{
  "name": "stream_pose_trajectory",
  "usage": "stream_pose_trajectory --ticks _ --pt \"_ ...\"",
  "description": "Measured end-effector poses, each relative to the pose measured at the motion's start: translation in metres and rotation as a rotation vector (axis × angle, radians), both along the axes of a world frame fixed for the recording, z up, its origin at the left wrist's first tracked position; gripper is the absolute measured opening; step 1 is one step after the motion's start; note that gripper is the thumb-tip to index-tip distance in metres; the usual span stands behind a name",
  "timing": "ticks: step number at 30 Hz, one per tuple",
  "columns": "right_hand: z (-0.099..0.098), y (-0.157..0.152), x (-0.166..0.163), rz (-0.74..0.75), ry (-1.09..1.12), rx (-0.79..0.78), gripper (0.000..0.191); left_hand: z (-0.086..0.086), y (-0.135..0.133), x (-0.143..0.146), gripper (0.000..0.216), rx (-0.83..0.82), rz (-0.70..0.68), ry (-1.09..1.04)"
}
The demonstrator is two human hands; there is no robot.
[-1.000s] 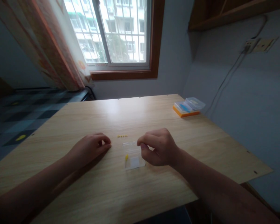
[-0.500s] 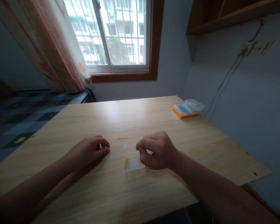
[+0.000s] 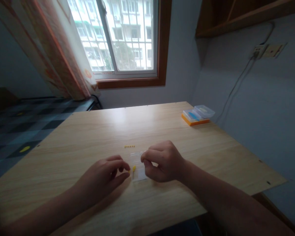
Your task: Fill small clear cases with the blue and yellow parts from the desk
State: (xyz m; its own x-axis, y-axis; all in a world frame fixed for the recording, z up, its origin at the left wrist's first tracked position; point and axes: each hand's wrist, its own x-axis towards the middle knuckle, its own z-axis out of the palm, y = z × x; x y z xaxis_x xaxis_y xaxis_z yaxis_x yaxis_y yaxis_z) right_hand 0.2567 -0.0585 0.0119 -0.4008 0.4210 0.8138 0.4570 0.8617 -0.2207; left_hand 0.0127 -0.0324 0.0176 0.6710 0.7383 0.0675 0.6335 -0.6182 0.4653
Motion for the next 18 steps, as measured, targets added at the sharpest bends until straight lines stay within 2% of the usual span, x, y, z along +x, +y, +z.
stream_pose_trajectory --ticks 5,10,14,18 --pt "-0.005 0.002 0.001 0.067 -0.179 -0.177 0.016 -0.011 -0.004 0.01 0.013 -0.022 -0.024 -0.037" --pt "-0.005 0.004 0.001 0.089 -0.413 -0.355 0.016 -0.015 -0.001 0.018 0.011 -0.043 -0.008 -0.03" --pt "0.001 0.004 0.002 0.043 -0.538 -0.483 0.012 -0.018 0.004 0.013 0.016 -0.054 -0.021 -0.098" --pt "0.004 0.004 0.003 0.031 -0.591 -0.546 0.014 -0.021 0.011 0.001 0.019 0.002 -0.067 -0.234"
